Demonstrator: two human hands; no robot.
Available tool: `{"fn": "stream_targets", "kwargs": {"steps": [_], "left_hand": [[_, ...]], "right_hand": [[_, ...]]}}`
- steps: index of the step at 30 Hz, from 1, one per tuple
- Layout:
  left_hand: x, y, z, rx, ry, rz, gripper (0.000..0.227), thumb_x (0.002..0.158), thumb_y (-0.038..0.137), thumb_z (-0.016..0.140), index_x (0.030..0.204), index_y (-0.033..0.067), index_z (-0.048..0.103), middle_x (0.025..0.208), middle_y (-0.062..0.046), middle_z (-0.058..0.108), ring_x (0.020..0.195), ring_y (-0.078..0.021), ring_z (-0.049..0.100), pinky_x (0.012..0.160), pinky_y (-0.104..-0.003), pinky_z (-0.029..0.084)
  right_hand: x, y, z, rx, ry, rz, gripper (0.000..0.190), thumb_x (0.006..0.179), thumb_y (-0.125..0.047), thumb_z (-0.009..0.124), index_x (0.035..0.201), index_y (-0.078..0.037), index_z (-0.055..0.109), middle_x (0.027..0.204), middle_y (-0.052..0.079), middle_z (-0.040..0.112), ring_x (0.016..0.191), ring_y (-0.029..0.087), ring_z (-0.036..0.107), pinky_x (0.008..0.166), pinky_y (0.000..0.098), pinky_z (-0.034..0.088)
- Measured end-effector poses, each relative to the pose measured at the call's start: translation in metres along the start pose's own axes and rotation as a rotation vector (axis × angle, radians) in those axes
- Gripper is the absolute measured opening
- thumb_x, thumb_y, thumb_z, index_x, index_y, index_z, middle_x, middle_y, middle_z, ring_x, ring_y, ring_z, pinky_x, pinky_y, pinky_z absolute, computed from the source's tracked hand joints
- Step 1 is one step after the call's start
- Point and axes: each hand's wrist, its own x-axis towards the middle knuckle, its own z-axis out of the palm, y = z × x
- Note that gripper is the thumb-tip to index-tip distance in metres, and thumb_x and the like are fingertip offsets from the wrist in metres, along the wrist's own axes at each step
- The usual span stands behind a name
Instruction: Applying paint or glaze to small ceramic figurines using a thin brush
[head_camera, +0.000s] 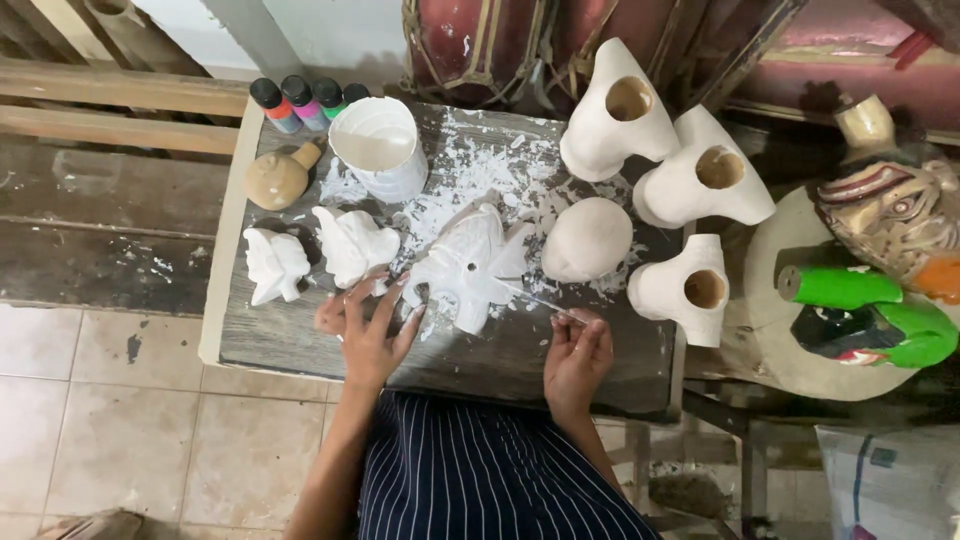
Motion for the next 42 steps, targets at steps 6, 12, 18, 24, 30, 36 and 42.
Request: {"fn": "stream_targets", "kwargs": {"steps": [6, 12, 18, 24, 30, 36, 42], "left_hand": [[0.000, 0.002, -0.002, 0.022, -0.003, 0.020, 0.041, 0.083, 0.038, 0.085, 0.119, 0.0199, 0.076, 0.124, -0.007, 0.063, 0.113, -0.0330, 0.050, 0.109, -0.046, 0.039], [0.011, 0.010, -0.009, -0.107, -0.032, -0.019, 0.042, 0.083, 0.031, 0.085, 0.121, 0.0151, 0.075, 0.125, -0.010, 0.063, 0.112, -0.0345, 0.057, 0.106, -0.048, 0.044], [0.023, 0.023, -0.023, -0.063, -0.064, 0.010, 0.042, 0.087, 0.032, 0.081, 0.124, 0.0137, 0.072, 0.129, -0.013, 0.061, 0.112, -0.0340, 0.059, 0.107, -0.046, 0.045], [0.010, 0.008, -0.014, -0.059, -0.098, 0.005, 0.045, 0.085, 0.030, 0.083, 0.124, 0.0105, 0.071, 0.127, -0.016, 0.059, 0.113, -0.0359, 0.062, 0.106, -0.047, 0.047], [-0.008, -0.008, -0.002, -0.035, -0.098, -0.005, 0.044, 0.083, 0.036, 0.083, 0.120, 0.0142, 0.073, 0.127, -0.012, 0.060, 0.113, -0.0333, 0.061, 0.105, -0.044, 0.048], [-0.002, -0.003, -0.007, -0.005, -0.112, -0.010, 0.044, 0.085, 0.039, 0.081, 0.122, 0.0172, 0.073, 0.127, -0.010, 0.061, 0.112, -0.0320, 0.060, 0.103, -0.043, 0.050], [0.002, -0.005, -0.007, -0.049, -0.094, 0.011, 0.039, 0.089, 0.038, 0.076, 0.120, 0.0143, 0.072, 0.122, -0.012, 0.062, 0.107, -0.0327, 0.061, 0.102, -0.045, 0.048]], "right_hand": [[-0.001, -0.010, 0.012, 0.014, -0.041, -0.035, 0.028, 0.114, -0.021, 0.044, 0.112, -0.001, 0.062, 0.113, 0.018, 0.069, 0.097, 0.019, 0.071, 0.089, 0.0289, 0.063], [0.002, 0.013, -0.007, 0.013, -0.050, -0.069, 0.024, 0.114, -0.020, 0.044, 0.112, -0.005, 0.062, 0.109, 0.018, 0.069, 0.094, 0.021, 0.072, 0.089, 0.0305, 0.063], [-0.007, -0.010, 0.016, -0.055, -0.080, -0.013, 0.029, 0.114, -0.021, 0.043, 0.114, 0.000, 0.064, 0.111, 0.017, 0.073, 0.097, 0.018, 0.073, 0.089, 0.0293, 0.062], [-0.002, -0.003, 0.001, -0.052, -0.089, 0.035, 0.031, 0.114, -0.021, 0.044, 0.118, 0.002, 0.063, 0.113, 0.019, 0.071, 0.100, 0.023, 0.072, 0.090, 0.0340, 0.062], [0.003, 0.002, 0.009, 0.006, -0.064, 0.021, 0.025, 0.114, -0.018, 0.043, 0.117, -0.003, 0.062, 0.111, 0.017, 0.072, 0.097, 0.022, 0.073, 0.094, 0.0331, 0.062], [0.002, -0.010, 0.010, -0.011, -0.066, 0.056, 0.031, 0.114, -0.022, 0.042, 0.118, 0.003, 0.061, 0.110, 0.020, 0.072, 0.098, 0.022, 0.074, 0.093, 0.0331, 0.061], [0.006, 0.002, 0.002, -0.022, -0.061, 0.028, 0.029, 0.114, -0.022, 0.043, 0.114, -0.001, 0.062, 0.110, 0.019, 0.072, 0.098, 0.021, 0.073, 0.095, 0.0336, 0.061]]}}
